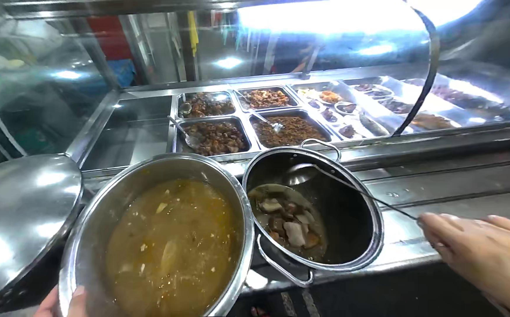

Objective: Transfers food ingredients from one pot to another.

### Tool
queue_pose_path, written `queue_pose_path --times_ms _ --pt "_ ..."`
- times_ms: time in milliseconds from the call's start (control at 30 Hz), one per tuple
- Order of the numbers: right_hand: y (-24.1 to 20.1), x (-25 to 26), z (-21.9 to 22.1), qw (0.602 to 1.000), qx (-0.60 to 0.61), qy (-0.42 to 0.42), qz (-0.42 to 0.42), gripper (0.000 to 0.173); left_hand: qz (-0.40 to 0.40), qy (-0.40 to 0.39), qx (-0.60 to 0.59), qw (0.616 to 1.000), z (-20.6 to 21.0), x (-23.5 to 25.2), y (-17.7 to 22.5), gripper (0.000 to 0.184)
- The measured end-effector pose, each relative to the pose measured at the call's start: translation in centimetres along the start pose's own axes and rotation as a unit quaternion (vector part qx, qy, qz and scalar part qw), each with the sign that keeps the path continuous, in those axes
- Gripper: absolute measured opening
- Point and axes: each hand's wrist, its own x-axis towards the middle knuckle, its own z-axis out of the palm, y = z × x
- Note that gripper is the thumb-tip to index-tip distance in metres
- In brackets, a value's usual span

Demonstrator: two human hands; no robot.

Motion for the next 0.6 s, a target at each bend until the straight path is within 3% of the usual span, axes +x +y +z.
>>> queue_pose_path --times_ms 67,200,267,333,400,467,600 --pt "-0.8 1.3 -2.6 0.997 0.063 0.007 0.037 0.006 -0.008 0.001 0.01 1.0 0.0 -0.2 0.3 0.044" --pt "-4.3 5.1 -5.8 0.987 0.149 0.047 0.033 0.022 -0.029 0.0 0.013 0.999 0.0 -0.8 0.8 0.044" --pt "-7.1 7.6 -5.2 0.984 0.136 0.113 -0.029 0.026 -0.039 0.009 0.001 0.999 0.2 -0.7 0.9 0.043" --pt "-10.8 10.7 -4.4 0.974 0.112 0.163 -0.107 0.02 -0.044 0.017 -0.011 0.999 0.4 -0.6 0.7 0.042" --pt "-14.9 13.0 -4.2 0.977 0.116 0.093 -0.151 0.008 -0.046 0.02 -0.016 0.999 0.5 -0.5 0.5 0.042" --pt "-19.0 15.1 -3.8 0.981 0.098 -0.002 -0.169 0.017 -0.046 0.024 -0.018 0.998 0.5 -0.3 0.4 0.042" --pt "-24.6 17.6 -3.3 0.964 0.041 -0.174 -0.195 0.017 -0.042 0.025 -0.037 0.998 0.7 -0.3 0.4 0.039"
